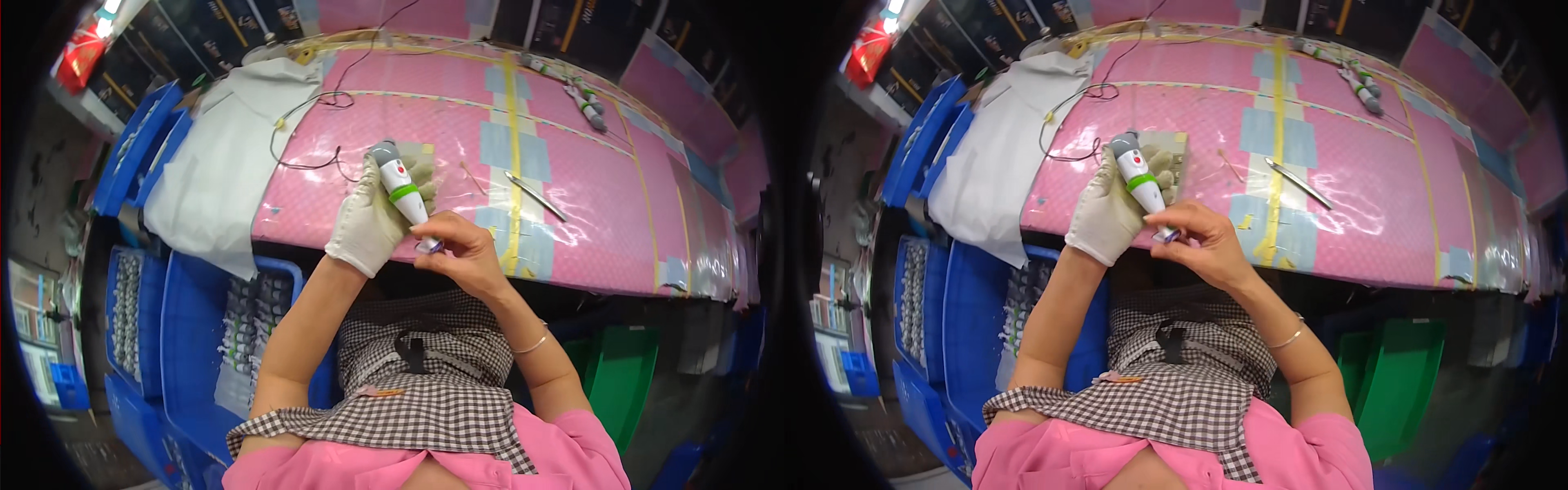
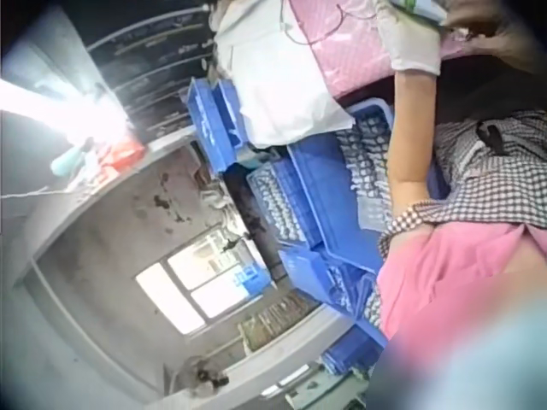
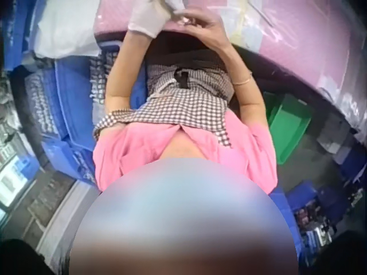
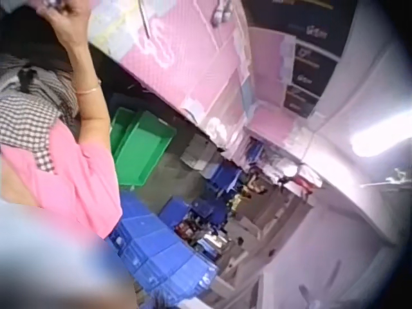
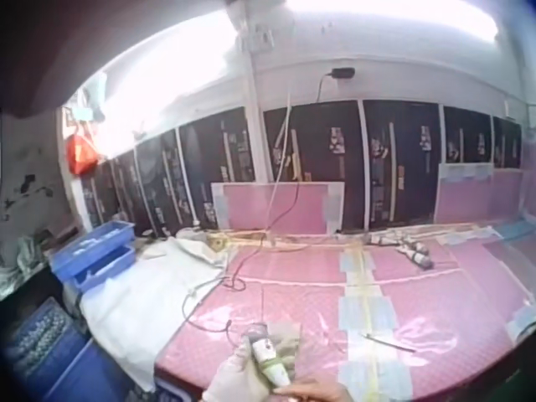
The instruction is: Applying paint or detail to toy figures using an applicator and organizing them into a storage tray.
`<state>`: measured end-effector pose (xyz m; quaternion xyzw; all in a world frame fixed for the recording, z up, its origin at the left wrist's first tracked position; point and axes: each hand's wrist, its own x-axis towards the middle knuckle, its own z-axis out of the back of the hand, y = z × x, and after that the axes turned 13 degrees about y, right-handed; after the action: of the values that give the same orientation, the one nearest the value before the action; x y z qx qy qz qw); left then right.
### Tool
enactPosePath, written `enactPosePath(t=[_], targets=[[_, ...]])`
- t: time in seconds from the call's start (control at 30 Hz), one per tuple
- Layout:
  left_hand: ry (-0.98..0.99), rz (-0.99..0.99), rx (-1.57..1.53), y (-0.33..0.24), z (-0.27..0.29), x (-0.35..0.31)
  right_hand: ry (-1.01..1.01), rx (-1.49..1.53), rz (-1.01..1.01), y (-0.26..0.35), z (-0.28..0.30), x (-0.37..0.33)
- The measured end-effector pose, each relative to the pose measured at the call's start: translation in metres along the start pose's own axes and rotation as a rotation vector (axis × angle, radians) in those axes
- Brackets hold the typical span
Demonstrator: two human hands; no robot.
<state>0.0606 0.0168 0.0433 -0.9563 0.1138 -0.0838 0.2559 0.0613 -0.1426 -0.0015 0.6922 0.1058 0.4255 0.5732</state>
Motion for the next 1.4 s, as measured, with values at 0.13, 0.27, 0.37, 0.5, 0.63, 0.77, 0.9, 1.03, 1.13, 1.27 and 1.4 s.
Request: enactPosePath(t=[0.13, 0.27, 0.37, 0.5, 0.63, 0.77, 0.9, 1.03, 1.13, 1.27, 1.4], targets=[[0.041, 0.022, -0.045, 0.002, 0.036, -0.015, 0.06, -0.004, -0.601, 0.014, 0.032, 0.007], [0.113, 0.088, 0.37, 0.014, 0.039, -0.046, -0.139, 0.156, -0.531, 0.0, 0.032, 0.038], [-0.183, 0.246, 0.288, 0.019, 0.015, -0.05, -0.282, 0.058, -0.324, -0.014, 0.032, 0.059], [-0.149, 0.573, 0.15, 0.024, 0.012, -0.034, -0.386, 0.37, -0.168, 0.003, 0.045, 0.038], [-0.142, 0.605, 0.272, 0.041, 0.044, -0.032, -0.432, 0.268, -0.217, 0.026, 0.064, 0.013], [-0.002, 0.712, 0.236, 0.046, 0.043, -0.032, -0.433, 0.444, -0.331, 0.037, 0.071, 0.008], [-0.066, 0.642, 0.543, 0.037, 0.022, -0.041, -0.455, 0.52, -0.409, 0.032, 0.068, 0.012], [-0.004, 0.647, 0.869, 0.028, 0.015, -0.043, -0.441, 0.667, -0.449, 0.016, 0.071, 0.017], [-0.083, 0.702, 0.911, 0.026, 0.014, -0.041, -0.462, 0.75, -0.468, 0.005, 0.074, 0.022], [-0.012, 0.723, 0.976, 0.025, 0.003, -0.039, -0.462, 0.832, -0.457, -0.008, 0.072, 0.032], [-0.109, 0.65, 0.924, 0.031, -0.013, -0.037, -0.403, 0.846, -0.449, -0.027, 0.079, 0.034]])
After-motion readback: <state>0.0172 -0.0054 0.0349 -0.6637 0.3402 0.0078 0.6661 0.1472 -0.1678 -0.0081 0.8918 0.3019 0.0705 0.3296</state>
